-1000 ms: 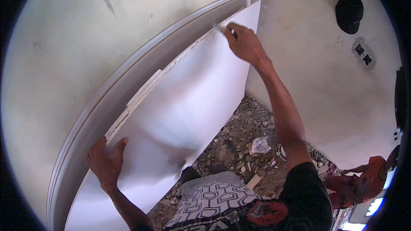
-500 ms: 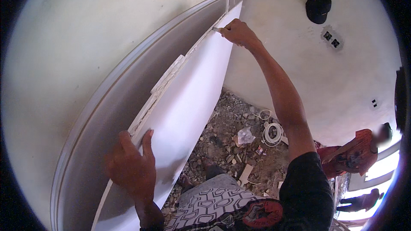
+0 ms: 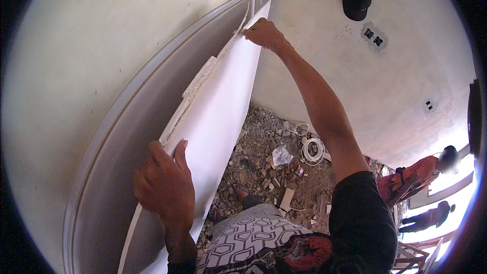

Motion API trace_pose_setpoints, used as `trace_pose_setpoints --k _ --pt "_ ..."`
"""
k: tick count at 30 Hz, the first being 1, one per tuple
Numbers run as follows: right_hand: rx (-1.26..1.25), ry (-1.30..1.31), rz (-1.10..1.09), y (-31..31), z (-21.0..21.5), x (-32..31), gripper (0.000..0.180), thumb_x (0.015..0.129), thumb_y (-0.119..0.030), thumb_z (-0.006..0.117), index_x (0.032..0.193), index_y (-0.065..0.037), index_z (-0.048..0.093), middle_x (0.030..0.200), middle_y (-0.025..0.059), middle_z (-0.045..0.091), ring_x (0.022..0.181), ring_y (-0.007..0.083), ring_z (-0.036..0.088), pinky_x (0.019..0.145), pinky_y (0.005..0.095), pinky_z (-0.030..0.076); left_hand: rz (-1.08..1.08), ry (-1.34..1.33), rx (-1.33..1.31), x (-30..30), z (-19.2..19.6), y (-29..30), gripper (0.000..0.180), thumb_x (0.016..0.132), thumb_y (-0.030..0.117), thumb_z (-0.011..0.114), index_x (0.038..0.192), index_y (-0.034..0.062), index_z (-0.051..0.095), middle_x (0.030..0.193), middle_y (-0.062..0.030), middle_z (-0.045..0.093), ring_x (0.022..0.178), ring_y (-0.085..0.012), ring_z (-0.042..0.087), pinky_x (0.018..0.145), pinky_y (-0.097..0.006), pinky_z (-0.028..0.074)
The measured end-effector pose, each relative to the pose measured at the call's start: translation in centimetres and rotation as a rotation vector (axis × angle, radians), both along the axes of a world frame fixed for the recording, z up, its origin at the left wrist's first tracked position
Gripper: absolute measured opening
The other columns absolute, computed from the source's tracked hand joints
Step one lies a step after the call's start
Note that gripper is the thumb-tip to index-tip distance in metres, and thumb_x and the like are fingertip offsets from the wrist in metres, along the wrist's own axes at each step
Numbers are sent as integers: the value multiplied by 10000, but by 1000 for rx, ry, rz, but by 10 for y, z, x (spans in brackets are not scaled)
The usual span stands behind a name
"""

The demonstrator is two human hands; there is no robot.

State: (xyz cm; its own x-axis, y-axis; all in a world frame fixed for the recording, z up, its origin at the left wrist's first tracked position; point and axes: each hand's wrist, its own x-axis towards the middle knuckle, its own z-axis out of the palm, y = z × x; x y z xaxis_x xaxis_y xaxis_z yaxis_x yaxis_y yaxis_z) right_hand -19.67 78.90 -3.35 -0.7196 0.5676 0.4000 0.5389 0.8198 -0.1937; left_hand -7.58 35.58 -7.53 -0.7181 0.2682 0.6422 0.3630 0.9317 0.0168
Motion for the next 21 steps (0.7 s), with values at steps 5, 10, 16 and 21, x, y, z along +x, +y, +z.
trace_pose_setpoints --k 5,10,16,21 --pt "-369 42 64 -3 7 13 381 856 -399 713 827 -21 748 600 96 608 451 170 531 419 331 420 51 -34 -78 -6 10 3 414 909 519 664 956 114 594 653 -38 629 575 -202 631 554 -355 480" --pt "-407 -80 239 -47 28 10 363 876 -359 678 798 -8 730 497 29 497 401 116 418 385 318 340 20 -47 -16 -6 5 1 427 903 530 663 950 112 592 653 -41 628 581 -203 629 555 -362 481" --pt "-470 -86 272 -76 29 42 356 887 -332 650 808 7 724 506 27 500 395 126 415 384 321 347 31 14 -12 -13 1 -1 414 900 505 678 958 103 601 663 -41 641 551 -188 621 554 -350 481" --pt "20 126 192 -67 13 30 373 893 -336 649 779 12 721 531 69 570 384 146 454 380 326 379 18 -67 -3 -12 8 -2 415 879 497 706 949 97 616 673 -45 650 552 -196 626 560 -352 481"
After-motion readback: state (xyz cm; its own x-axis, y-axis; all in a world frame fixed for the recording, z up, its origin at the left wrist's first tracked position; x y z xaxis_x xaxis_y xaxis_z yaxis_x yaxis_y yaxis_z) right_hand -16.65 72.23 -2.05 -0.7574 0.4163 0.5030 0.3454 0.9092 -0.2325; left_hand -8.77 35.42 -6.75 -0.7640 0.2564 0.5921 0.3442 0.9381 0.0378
